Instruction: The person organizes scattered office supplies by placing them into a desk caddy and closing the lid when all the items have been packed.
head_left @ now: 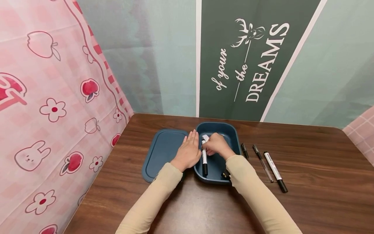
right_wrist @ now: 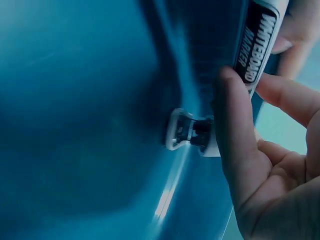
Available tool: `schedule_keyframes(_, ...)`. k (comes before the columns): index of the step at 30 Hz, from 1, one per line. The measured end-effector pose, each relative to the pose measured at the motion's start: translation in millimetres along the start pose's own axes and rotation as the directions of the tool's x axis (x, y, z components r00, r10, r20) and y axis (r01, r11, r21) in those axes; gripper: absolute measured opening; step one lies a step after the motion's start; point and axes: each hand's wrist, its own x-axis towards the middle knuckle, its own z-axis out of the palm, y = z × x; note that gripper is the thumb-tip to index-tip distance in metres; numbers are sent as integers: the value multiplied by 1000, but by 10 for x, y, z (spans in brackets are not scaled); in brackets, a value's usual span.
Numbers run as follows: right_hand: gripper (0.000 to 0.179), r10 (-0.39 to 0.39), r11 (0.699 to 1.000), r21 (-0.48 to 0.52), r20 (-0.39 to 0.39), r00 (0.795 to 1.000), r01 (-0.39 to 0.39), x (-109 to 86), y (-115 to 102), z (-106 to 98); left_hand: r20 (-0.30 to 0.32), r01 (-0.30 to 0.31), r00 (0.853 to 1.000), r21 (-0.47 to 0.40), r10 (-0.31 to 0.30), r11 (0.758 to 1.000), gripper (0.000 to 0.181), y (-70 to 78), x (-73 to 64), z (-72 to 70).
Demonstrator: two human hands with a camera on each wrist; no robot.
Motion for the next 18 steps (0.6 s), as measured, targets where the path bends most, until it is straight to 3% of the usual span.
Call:
schedule_keyframes(11,14,-41,981,-192,0,999,40,-1,-46,120,12,2,1000,13,-2,1000,62,6,3,-10)
schedule_keyframes(18,14,-55,967,-251,0,998,53,-6,-38,149,8,-5,1000,8,5,1000,62,12,-8,-18)
